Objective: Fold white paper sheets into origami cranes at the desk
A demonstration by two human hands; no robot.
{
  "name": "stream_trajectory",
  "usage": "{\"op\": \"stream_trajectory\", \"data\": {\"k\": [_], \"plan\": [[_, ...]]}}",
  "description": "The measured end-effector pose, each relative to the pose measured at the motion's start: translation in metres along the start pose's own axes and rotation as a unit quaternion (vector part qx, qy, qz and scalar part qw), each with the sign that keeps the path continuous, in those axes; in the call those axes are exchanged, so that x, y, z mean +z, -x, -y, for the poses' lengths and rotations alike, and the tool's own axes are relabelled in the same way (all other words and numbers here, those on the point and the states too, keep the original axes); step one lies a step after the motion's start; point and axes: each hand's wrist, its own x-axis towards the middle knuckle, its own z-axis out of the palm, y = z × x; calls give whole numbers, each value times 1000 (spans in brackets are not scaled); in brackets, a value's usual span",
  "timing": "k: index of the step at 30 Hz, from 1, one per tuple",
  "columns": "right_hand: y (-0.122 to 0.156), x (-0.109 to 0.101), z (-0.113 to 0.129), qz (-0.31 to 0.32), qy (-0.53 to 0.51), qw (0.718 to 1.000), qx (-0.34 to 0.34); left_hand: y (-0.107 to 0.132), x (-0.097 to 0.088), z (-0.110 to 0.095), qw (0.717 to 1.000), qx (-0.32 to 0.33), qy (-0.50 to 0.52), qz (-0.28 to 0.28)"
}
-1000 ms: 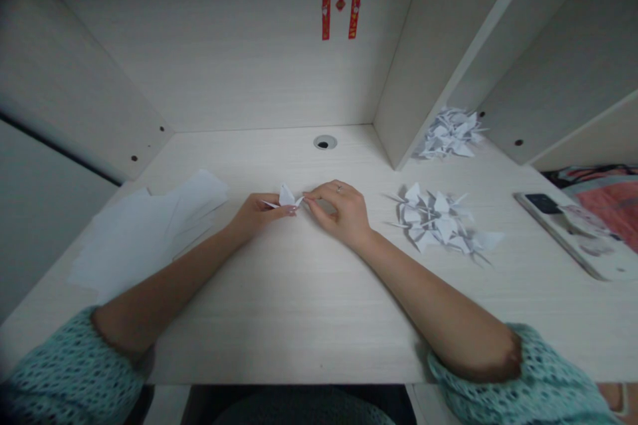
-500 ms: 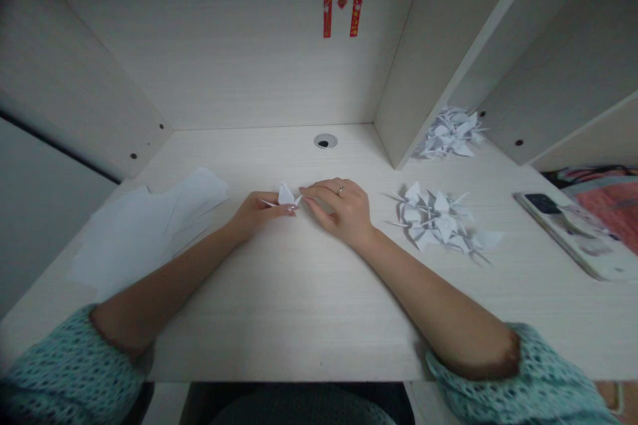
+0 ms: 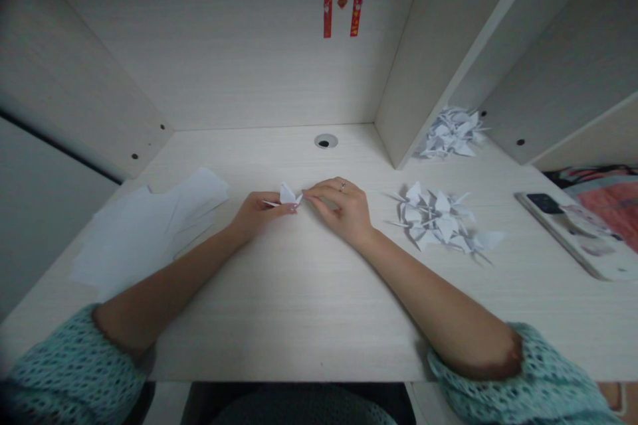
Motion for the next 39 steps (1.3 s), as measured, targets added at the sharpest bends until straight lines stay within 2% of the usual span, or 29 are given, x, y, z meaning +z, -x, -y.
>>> {"op": "stream_trajectory", "data": {"k": [8,12,17,24,31,39], "plan": [[-1,1,-2,8,-24,998,56,2,6,2,997,15,-52,-57],[-3,0,-3,21,-20,997,72,3,6,0,994,26,-89,-54],[-6,-1,-4,48,-44,992,104,2,5,1,995,13,-87,-52],[-6,4,-3,42,-155,963,219,3,4,1,994,13,-94,-45],[-3,10,-4,15,-234,935,265,2,3,2,994,15,-97,-37],[-3,10,-2,11,-273,914,301,2,2,0,994,26,-105,-35]]}}
